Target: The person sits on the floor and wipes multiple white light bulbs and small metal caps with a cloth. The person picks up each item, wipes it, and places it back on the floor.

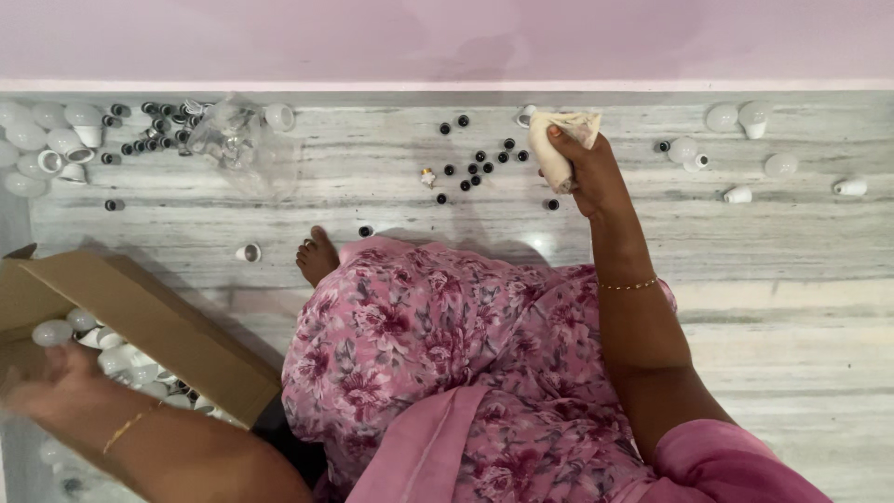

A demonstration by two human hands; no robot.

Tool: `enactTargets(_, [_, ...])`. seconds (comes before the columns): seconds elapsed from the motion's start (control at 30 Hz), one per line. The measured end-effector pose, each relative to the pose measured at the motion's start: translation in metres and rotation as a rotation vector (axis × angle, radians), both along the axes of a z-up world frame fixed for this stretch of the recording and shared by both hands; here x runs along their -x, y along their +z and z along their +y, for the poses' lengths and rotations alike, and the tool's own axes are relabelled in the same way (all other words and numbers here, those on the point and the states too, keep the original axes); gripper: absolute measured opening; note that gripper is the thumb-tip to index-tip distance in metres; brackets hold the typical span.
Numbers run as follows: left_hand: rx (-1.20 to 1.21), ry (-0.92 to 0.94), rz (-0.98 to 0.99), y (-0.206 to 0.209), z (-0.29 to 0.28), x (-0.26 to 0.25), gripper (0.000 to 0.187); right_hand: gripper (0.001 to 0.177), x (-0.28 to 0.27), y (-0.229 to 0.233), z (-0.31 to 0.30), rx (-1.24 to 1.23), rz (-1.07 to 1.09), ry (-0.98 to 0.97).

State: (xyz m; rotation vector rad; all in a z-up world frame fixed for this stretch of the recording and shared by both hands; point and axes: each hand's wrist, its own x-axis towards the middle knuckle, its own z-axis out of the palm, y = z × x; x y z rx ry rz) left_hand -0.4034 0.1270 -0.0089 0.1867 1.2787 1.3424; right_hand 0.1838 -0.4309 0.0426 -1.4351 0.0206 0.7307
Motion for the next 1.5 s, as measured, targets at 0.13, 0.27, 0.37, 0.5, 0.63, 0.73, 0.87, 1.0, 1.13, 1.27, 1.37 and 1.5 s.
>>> enactTargets(0.13, [-0.009,-0.182,-0.101,0.018,0.002,-0.111,0.033,0.041,0.001,-0.005,-0.002,0.044,-0.168,0.015])
enactTargets(0.27, [-0.51,-1.168,0.753,0.012,-0.038,-0.308,0.032,0.03,-0.003,-0.008,-0.004,0.044,-0.226,0.021])
enactTargets(0.37, [-0.144,-1.368,0.784,-0.047,-0.1,-0.422,0.032,0.029,-0.007,-0.003,-0.007,0.1,-0.278,0.014])
enactTargets(0.5, [-0.35,-1.911,1.373,-0.185,-0.217,-0.488,0.043,0.026,-0.006,0.009,-0.014,0.188,-0.258,-0.01])
enactTargets(0.63, [-0.331,-2.328,1.62,-0.278,-0.361,-0.477,0.059,0.029,-0.011,0.009,-0.017,0.115,-0.33,-0.026])
enactTargets(0.73, [-0.265,-2.344,1.772,-0.303,-0.397,-0.436,0.072,0.03,-0.007,0.005,-0.014,0.099,-0.304,-0.011])
enactTargets(0.87, [-0.542,-2.165,1.98,-0.315,-0.381,-0.413,0.049,0.031,0.0,0.001,-0.014,0.056,-0.342,0.013])
enactTargets(1.0, [-0.729,-2.138,2.04,-0.319,-0.367,-0.416,0.052,0.031,0.003,-0.002,-0.009,0.11,-0.329,0.032])
enactTargets(1.13, [-0.683,-2.14,1.969,-0.322,-0.362,-0.425,0.063,0.031,0.005,-0.006,-0.005,0.166,-0.352,0.045])
enactTargets(1.27, [-0.628,-2.188,1.93,-0.322,-0.359,-0.443,0.053,0.031,0.006,-0.006,-0.003,0.174,-0.364,0.068])
enactTargets(1.37, [-0.686,-2.116,1.888,-0.321,-0.36,-0.444,0.048,0.031,0.009,-0.006,-0.002,0.192,-0.345,0.069])
enactTargets(1.5, [-0.704,-2.025,1.782,-0.321,-0.361,-0.445,0.033,0.029,0.009,-0.001,-0.002,0.228,-0.359,0.069])
